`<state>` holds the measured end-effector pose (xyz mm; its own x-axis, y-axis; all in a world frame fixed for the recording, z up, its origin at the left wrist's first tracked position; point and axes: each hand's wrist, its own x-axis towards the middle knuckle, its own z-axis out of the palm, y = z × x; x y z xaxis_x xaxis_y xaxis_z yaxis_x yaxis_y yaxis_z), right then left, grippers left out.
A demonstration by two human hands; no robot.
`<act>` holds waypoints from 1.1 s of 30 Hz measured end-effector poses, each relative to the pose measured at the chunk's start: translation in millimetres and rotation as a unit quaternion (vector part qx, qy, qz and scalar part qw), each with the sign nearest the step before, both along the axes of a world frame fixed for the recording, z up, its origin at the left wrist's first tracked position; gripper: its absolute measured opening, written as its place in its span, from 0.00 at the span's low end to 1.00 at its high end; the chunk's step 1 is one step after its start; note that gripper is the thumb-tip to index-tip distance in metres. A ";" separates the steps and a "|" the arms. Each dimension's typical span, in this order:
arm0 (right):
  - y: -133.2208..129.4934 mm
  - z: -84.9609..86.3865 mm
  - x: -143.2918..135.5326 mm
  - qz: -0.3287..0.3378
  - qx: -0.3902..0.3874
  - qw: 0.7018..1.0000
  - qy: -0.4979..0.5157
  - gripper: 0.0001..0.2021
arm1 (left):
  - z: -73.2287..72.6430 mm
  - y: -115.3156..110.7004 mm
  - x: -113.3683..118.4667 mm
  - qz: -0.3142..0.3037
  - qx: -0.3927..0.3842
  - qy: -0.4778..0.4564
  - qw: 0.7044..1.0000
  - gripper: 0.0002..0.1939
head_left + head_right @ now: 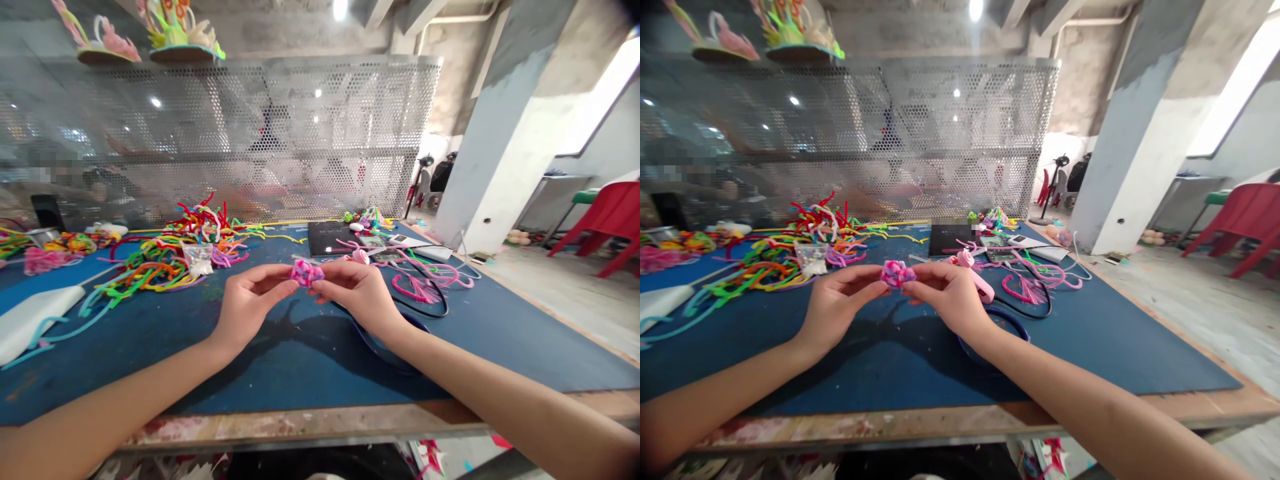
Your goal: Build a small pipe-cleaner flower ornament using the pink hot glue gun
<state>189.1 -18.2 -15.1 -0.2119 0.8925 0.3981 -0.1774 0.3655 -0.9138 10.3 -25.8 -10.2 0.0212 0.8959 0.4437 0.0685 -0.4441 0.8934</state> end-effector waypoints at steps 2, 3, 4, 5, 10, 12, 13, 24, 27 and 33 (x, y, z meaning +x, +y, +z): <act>-2.0 -0.3 0.8 -0.044 0.077 0.996 -0.032 0.11 | -0.1 -0.9 -0.1 0.005 0.018 0.007 1.000 0.14; -3.1 -0.5 1.6 -0.064 0.125 0.989 -0.052 0.10 | -0.1 -1.6 -0.4 0.006 0.032 0.013 0.999 0.13; -4.2 -0.5 2.5 -0.082 0.177 0.978 -0.072 0.09 | -0.1 -2.4 -0.9 0.007 0.051 0.021 0.998 0.12; -5.3 -0.6 3.5 -0.095 0.228 0.965 -0.090 0.08 | -0.1 -3.1 -1.7 0.007 0.073 0.030 0.997 0.11; -10.1 0.0 6.9 -0.104 0.381 0.912 -0.114 0.06 | -0.7 -6.6 -8.0 -0.001 0.197 0.066 0.978 0.06; -12.0 0.0 7.0 -0.095 0.392 0.907 -0.120 0.08 | -1.0 -8.4 -10.0 -0.009 0.210 0.073 0.975 0.05; -13.0 -0.1 6.9 -0.095 0.389 0.907 -0.129 0.08 | -1.0 -9.4 -10.4 -0.011 0.204 0.077 0.976 0.06; -13.4 3.7 13.5 -0.197 0.436 0.801 -0.360 0.14 | 2.6 -11.0 -9.8 0.058 0.282 0.185 0.940 0.07; -9.5 6.5 14.6 -0.195 0.441 0.757 -0.441 0.11 | 3.2 -5.5 -13.4 0.052 0.299 0.279 0.911 0.06; -7.3 6.1 10.4 -0.194 0.480 0.677 -0.523 0.09 | 8.2 1.2 -13.3 0.091 0.314 0.523 0.787 0.14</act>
